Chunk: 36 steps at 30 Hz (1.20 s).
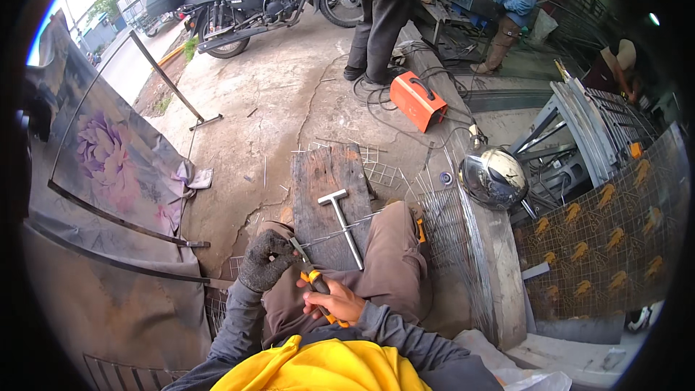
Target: The recorder uses pliers and a small hammer to straighten and shape metal wires against a wooden block and a metal plate.
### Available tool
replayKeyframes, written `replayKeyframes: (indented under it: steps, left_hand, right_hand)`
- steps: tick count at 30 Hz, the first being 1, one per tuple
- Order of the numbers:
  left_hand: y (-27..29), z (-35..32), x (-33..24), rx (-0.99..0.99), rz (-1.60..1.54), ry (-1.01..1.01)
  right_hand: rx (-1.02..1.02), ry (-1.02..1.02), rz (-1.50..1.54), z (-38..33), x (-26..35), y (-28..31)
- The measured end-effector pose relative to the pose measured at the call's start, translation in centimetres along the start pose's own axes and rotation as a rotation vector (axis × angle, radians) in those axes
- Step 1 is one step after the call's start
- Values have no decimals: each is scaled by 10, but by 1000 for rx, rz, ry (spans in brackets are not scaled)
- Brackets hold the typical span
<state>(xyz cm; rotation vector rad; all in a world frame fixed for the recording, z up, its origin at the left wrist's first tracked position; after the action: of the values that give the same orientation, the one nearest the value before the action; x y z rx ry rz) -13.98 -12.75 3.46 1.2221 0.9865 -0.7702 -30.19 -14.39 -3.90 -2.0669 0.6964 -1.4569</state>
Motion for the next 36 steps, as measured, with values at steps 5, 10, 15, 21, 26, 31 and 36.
replayKeyframes:
  steps: [5, 10, 15, 21, 26, 31, 36]
  left_hand:
    - [4, 2, -3, -79, 139, -116]
    - [7, 1, 2, -103, 93, -130]
    - [8, -1, 0, -182, 132, -117]
    - [7, 1, -8, -220, 200, -152]
    - [8, 1, -9, -247, 181, -168]
    - [7, 0, -10, -258, 187, -171]
    - [6, -2, -7, -286, 189, -173]
  right_hand:
    - [19, 39, -77, 2, 4, 4]
    - [30, 53, -72, 3, 6, 2]
    - [92, 1, 8, 1, 5, -5]
    - [86, -8, 59, -3, 10, -11]
    - [81, -4, 50, -5, 11, -14]
    - [99, 1, 94, -4, 9, -18]
    - [61, 3, 111, -6, 6, -19]
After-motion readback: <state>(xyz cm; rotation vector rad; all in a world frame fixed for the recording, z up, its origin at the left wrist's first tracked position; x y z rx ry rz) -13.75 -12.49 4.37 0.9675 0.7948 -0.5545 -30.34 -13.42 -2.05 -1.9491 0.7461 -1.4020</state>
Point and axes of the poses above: each hand's wrist, its own z-axis towards the middle knuckle, its own y-axis out of the back of the hand, x = y × z, the point moved 7 cm from there along z, towards the middle knuckle, and after that the axes turned 13 degrees about x, right-handed, at the moved point
